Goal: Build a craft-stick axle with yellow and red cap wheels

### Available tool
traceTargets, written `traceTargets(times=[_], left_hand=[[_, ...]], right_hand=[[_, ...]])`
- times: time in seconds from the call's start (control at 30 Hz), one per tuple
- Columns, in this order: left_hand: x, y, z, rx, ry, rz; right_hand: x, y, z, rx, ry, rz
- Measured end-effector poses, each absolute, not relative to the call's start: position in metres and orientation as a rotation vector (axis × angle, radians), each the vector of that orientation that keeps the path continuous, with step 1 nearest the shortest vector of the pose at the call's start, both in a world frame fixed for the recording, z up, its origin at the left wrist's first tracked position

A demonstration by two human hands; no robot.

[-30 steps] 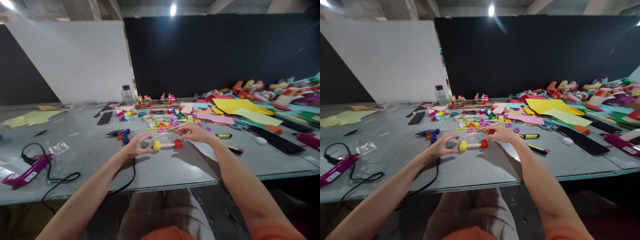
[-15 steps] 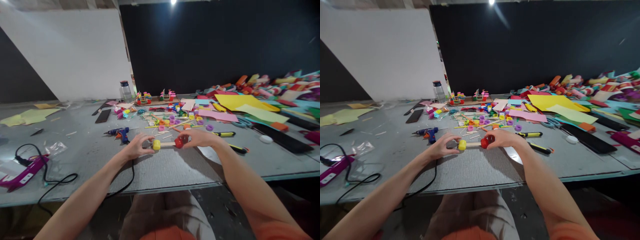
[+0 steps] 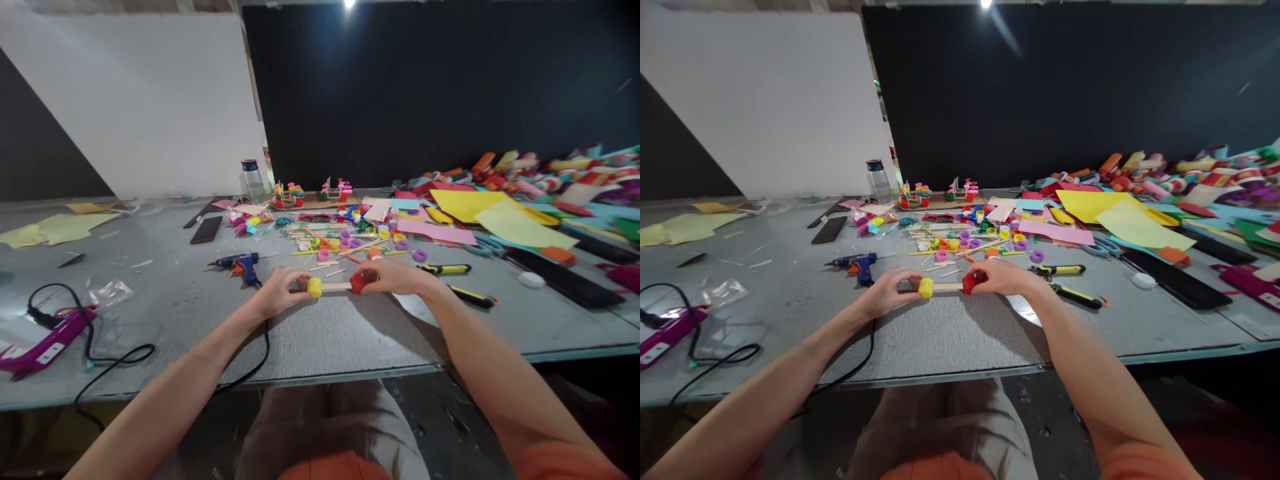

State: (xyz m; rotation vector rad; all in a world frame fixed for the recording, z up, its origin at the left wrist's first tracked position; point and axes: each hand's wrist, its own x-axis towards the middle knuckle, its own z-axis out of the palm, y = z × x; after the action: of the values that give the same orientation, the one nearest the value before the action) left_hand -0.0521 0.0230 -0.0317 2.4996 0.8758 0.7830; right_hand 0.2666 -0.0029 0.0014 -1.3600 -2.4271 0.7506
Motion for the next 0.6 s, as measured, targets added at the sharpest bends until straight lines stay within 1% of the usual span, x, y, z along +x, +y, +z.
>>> traceTargets(times=[0.17, 0.4, 0.6], left_hand=[[-0.053, 0.023, -0.026, 2.461, 0.959, 0.87], [-0.082, 0.031, -0.01, 2.304, 1.319, 1.221], [-0.08, 0.03, -0.013, 2.36, 1.303, 1.185]], right_hand=[[0.275, -0.003, 0.005, -1.424, -2.341, 0.655], [0.282, 0.003, 0.004, -1.437, -2.074, 0.333], [0.291, 0.014, -0.003, -1.464, -1.852, 0.07]])
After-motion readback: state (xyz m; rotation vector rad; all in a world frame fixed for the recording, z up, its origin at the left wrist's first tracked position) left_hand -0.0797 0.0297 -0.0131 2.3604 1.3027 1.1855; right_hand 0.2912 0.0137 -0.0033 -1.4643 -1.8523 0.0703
